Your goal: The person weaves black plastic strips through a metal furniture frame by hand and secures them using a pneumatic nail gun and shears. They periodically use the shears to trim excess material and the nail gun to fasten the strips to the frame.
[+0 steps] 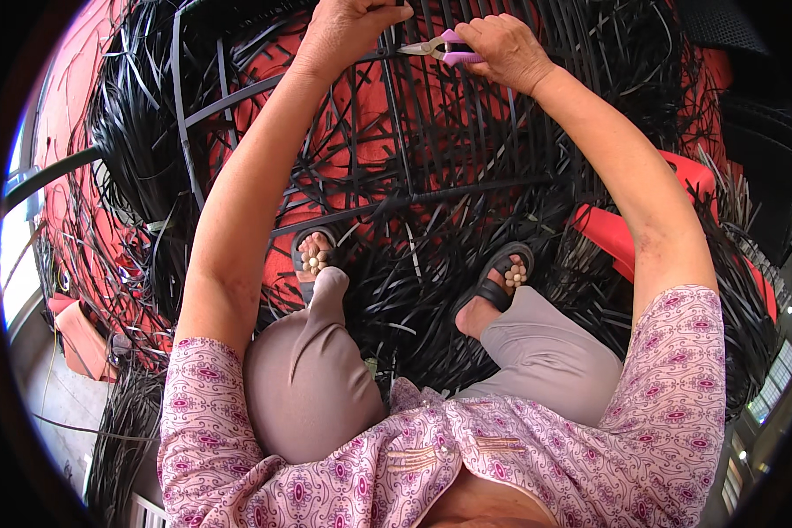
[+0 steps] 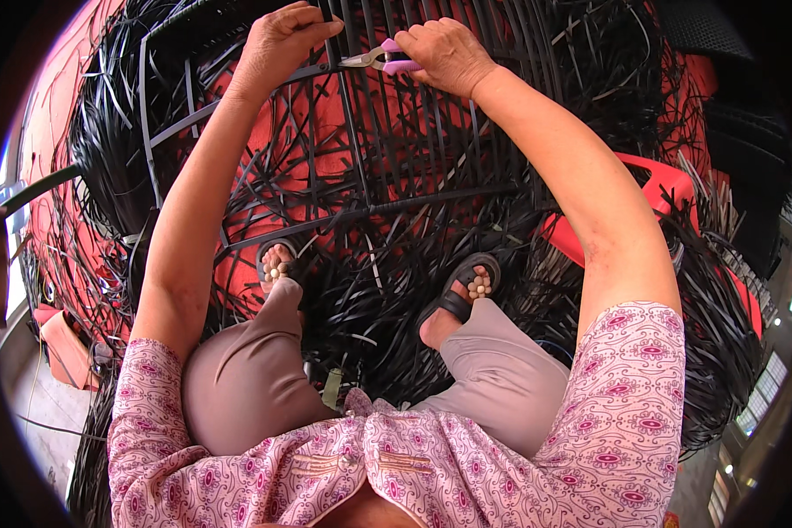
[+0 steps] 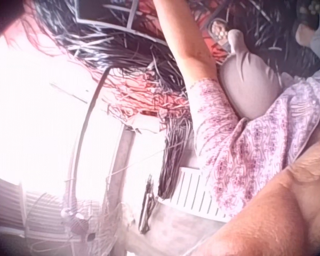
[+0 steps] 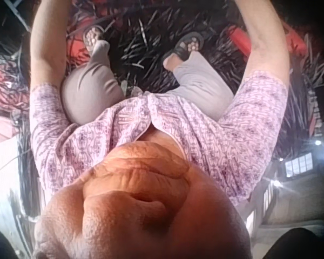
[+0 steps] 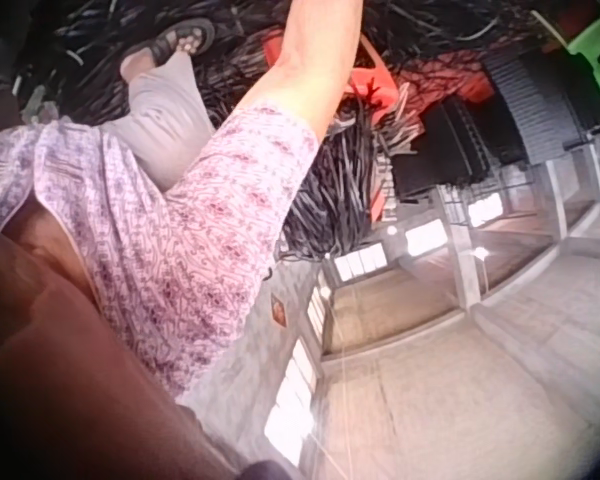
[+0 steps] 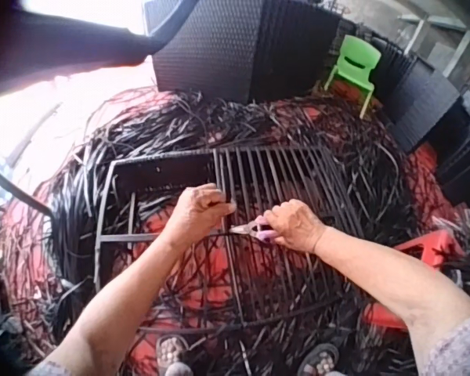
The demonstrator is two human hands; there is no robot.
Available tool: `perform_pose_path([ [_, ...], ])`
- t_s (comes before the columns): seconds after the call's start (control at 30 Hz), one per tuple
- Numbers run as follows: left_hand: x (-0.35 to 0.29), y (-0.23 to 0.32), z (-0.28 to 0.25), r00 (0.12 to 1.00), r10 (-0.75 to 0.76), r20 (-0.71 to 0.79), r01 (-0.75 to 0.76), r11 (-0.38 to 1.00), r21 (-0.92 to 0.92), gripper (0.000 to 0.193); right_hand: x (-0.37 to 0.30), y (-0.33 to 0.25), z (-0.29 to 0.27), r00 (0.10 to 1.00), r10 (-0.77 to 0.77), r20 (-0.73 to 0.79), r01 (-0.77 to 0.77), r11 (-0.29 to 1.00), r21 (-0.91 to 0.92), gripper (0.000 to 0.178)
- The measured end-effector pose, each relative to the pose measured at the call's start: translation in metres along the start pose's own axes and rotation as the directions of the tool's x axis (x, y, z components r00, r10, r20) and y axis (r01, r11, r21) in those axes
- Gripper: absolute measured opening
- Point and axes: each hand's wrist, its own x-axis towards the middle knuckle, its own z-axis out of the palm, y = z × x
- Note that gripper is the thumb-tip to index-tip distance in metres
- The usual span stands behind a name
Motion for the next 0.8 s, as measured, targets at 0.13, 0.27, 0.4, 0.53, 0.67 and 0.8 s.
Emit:
perform_pose_path([
  [0.13, -0.007, 0.014, 0.000, 0.999, -0.034, -0.016, 0.033, 0.999, -0.041, 0.037, -0.004, -0.012, -0.001, 0.998, 0.064, -0.002, -0.064, 0.998, 0.018, 0.044],
  [0.27, -0.014, 0.011, 0.001, 0.981, 0.187, 0.047, -0.192, 0.918, 0.346, 0.023, -0.007, -0.018, -0.005, 0.994, 0.098, -0.048, -0.098, 0.995, 0.019, 0.044],
  [0.4, -0.055, 0.039, 0.031, 0.832, 0.540, 0.128, -0.554, 0.794, 0.251, 0.006, -0.015, -0.019, 0.008, 0.991, 0.134, -0.028, -0.134, 0.991, -0.004, 0.047],
  [0.53, -0.095, 0.075, 0.050, 0.751, 0.556, 0.355, -0.575, 0.816, -0.059, 0.018, -0.024, -0.029, -0.002, 0.970, 0.240, 0.036, -0.241, 0.969, 0.051, 0.056],
  [0.67, -0.134, 0.071, 0.057, 0.829, 0.396, 0.394, -0.344, 0.918, -0.199, 0.013, -0.052, -0.042, -0.031, 0.945, 0.328, 0.008, -0.320, 0.916, 0.241, 0.067],
  [0.8, -0.166, 0.059, 0.045, 0.867, 0.038, 0.497, 0.060, 0.982, -0.180, 0.018, -0.119, -0.063, -0.105, 0.839, 0.529, 0.126, -0.536, 0.767, 0.352, 0.078],
])
